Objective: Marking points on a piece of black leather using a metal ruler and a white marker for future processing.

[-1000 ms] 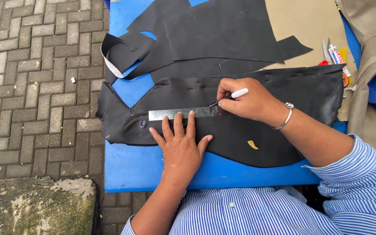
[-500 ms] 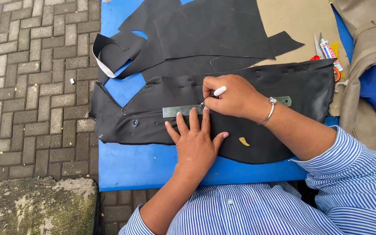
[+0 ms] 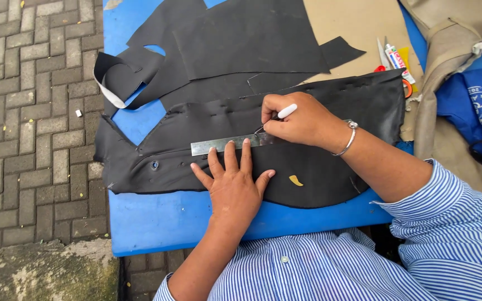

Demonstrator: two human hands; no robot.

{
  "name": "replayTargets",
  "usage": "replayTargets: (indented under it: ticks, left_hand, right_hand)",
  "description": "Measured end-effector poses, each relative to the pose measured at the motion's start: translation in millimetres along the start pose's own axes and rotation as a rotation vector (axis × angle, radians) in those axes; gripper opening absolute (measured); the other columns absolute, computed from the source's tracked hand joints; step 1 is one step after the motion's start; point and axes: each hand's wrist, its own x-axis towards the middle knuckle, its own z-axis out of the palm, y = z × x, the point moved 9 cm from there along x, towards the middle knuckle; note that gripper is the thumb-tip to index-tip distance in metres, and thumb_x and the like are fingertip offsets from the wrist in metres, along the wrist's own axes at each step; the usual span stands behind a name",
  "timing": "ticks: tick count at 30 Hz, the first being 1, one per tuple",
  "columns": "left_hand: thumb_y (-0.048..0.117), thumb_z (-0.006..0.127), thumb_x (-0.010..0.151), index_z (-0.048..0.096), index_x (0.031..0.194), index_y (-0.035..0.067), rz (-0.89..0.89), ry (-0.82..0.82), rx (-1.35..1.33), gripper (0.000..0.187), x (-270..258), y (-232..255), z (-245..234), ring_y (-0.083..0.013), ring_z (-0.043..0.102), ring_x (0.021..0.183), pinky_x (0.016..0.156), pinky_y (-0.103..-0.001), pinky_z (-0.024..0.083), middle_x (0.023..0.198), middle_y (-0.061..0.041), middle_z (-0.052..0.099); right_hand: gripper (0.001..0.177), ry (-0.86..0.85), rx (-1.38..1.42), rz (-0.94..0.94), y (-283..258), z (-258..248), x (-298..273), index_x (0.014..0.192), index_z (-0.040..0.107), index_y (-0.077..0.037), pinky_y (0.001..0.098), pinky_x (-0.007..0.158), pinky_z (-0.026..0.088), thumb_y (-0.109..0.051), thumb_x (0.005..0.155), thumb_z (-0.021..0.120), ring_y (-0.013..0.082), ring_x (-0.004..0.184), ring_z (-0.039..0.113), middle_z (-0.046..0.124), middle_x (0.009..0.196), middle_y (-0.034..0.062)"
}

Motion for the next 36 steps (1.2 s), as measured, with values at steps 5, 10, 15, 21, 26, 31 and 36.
replayTargets:
  ticks: [5, 10, 15, 21, 26, 31, 36]
  left_hand:
    - [0.067, 0.039, 0.100, 0.031, 0.159, 0.018, 0.009, 0.008, 0.027, 0.078, 0, -1, 1, -0.0505, 0.021, 0.139, 0.103, -0.085, 0.001, 0.152, -0.016, 0.031]
    - [0.068, 0.039, 0.100, 0.031, 0.159, 0.019, 0.017, 0.011, 0.041, 0.077, -1, -1, 3, -0.0495, 0.021, 0.139, 0.102, -0.085, 0.003, 0.152, -0.015, 0.030]
    - [0.071, 0.035, 0.100, 0.031, 0.160, 0.016, 0.030, 0.021, 0.056, 0.081, 1, 0, 5, -0.0497, 0.023, 0.139, 0.107, -0.081, 0.000, 0.151, -0.017, 0.031]
    - [0.072, 0.035, 0.100, 0.029, 0.160, 0.015, 0.059, 0.009, 0.053, 0.083, 3, 17, 7, -0.0496, 0.022, 0.139, 0.109, -0.078, -0.002, 0.151, -0.018, 0.030]
    - [0.073, 0.034, 0.099, 0.027, 0.160, 0.016, 0.078, -0.018, 0.042, 0.084, 5, 39, 11, -0.0488, 0.021, 0.138, 0.109, -0.075, 0.002, 0.151, -0.017, 0.029]
    - [0.075, 0.033, 0.097, 0.027, 0.161, 0.016, 0.078, -0.056, 0.032, 0.087, 13, 57, 16, -0.0469, 0.020, 0.138, 0.108, -0.072, 0.001, 0.151, -0.017, 0.028]
    - [0.074, 0.035, 0.097, 0.028, 0.160, 0.014, 0.072, -0.050, 0.023, 0.087, 15, 63, 17, -0.0485, 0.020, 0.137, 0.107, -0.071, 0.002, 0.150, -0.018, 0.028]
  right_hand:
    - [0.010, 0.033, -0.012, 0.066, 27, -27, -20, 0.084, 0.067, -0.018, 0.0422, 0.077, 0.053, -0.027, 0.079, 0.069, 0.0322, 0.085, 0.071, 0.070, 0.074, 0.0084]
    - [0.010, 0.075, -0.039, 0.142, 52, -51, -40, 0.085, 0.069, -0.018, 0.0427, 0.077, 0.053, -0.026, 0.079, 0.069, 0.0321, 0.082, 0.071, 0.070, 0.073, 0.0095]
    - [0.010, 0.098, -0.043, 0.166, 63, -58, -46, 0.084, 0.068, -0.017, 0.0423, 0.076, 0.052, -0.026, 0.078, 0.070, 0.0310, 0.080, 0.070, 0.068, 0.070, 0.0094]
    - [0.007, 0.084, -0.041, 0.146, 61, -54, -41, 0.082, 0.067, -0.019, 0.0406, 0.075, 0.053, -0.025, 0.079, 0.067, 0.0297, 0.078, 0.070, 0.068, 0.070, 0.0068]
    - [0.006, 0.057, -0.065, 0.131, 54, -53, -42, 0.082, 0.066, -0.018, 0.0416, 0.075, 0.053, -0.023, 0.079, 0.066, 0.0312, 0.079, 0.070, 0.069, 0.071, 0.0085]
    - [0.006, 0.049, -0.068, 0.118, 56, -53, -41, 0.082, 0.065, -0.018, 0.0420, 0.075, 0.054, -0.023, 0.080, 0.066, 0.0310, 0.081, 0.070, 0.070, 0.072, 0.0082]
    - [0.005, 0.058, -0.044, 0.088, 57, -53, -44, 0.083, 0.066, -0.017, 0.0424, 0.076, 0.054, -0.021, 0.080, 0.065, 0.0325, 0.081, 0.070, 0.070, 0.073, 0.0097]
